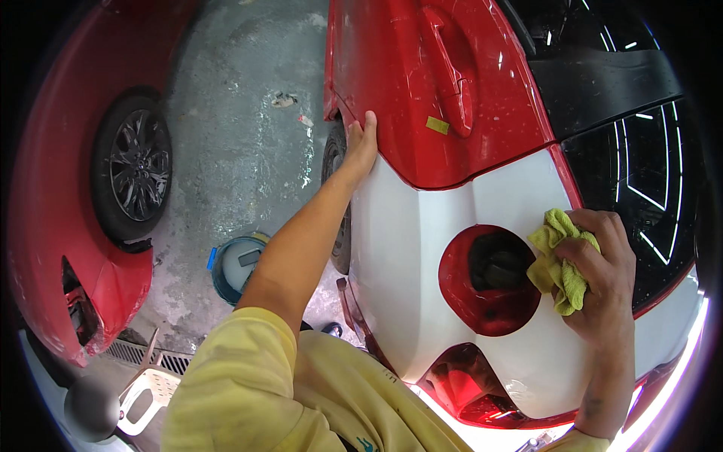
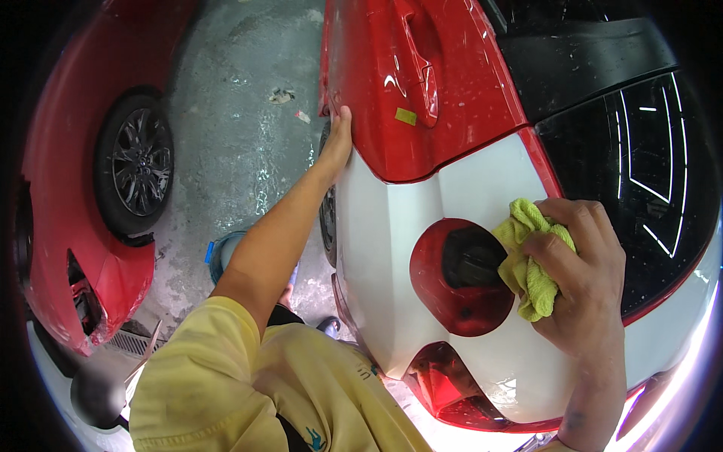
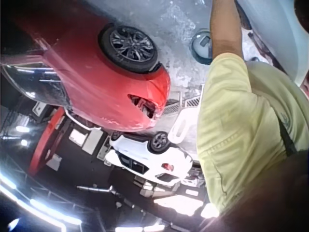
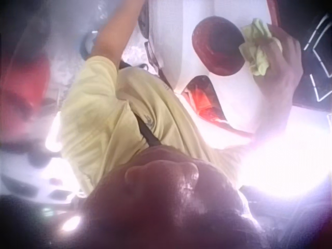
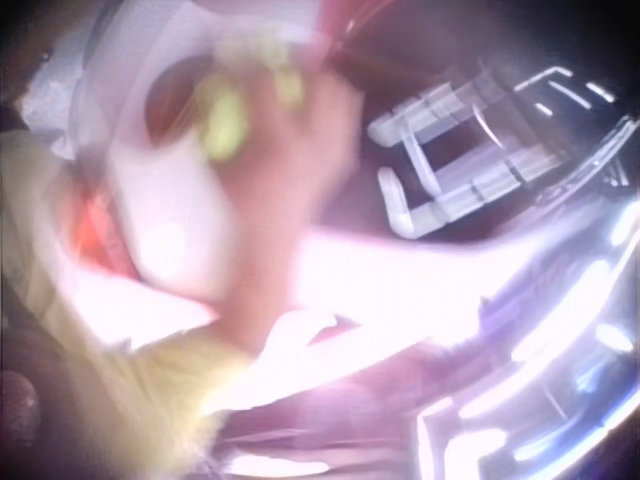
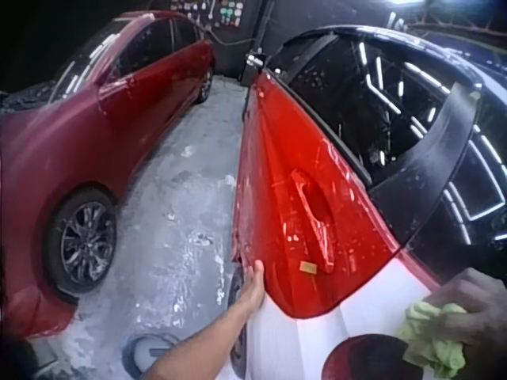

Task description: The person sands the rear exterior panel of a white and red car using a sanding block, frequently dipping and cleaning the block in a bucket of water and wiping the surface with a cloth.

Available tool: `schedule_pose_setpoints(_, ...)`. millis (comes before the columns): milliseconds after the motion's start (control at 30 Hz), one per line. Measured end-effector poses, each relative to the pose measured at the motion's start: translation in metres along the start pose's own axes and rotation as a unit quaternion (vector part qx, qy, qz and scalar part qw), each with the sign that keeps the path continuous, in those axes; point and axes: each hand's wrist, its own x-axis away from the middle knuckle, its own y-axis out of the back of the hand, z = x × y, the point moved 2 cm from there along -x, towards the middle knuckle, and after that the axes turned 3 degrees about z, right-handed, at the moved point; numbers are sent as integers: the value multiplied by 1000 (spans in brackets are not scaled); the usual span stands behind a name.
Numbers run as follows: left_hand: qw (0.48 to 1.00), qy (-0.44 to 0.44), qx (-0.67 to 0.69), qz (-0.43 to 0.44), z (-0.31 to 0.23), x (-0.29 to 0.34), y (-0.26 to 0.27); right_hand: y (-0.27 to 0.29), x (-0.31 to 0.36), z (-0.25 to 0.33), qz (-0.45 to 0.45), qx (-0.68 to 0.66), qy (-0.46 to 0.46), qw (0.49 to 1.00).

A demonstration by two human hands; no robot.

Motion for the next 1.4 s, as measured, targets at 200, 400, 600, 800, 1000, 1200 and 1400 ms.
schedule_pose_setpoints(200,975,-38,-218,-5,14,99,-61,-2,8,-8,15,-10,-33,999)
schedule_pose_setpoints(400,982,-80,-156,-62,44,4,-4,1,-2,2,0,21,-3,1000)
schedule_pose_setpoints(600,920,-264,-288,44,106,248,-69,-4,11,-3,19,16,-23,999)
schedule_pose_setpoints(800,973,-147,-179,-25,63,99,-25,-6,18,-7,11,54,26,998)
schedule_pose_setpoints(1000,964,-158,-215,-20,102,196,-58,-18,32,-12,21,130,65,989)
schedule_pose_setpoints(1200,948,-211,-230,68,168,431,-129,-10,91,-3,29,187,28,982)
schedule_pose_setpoints(1400,981,-115,-127,-93,163,262,-54,19,188,27,23,211,79,974)
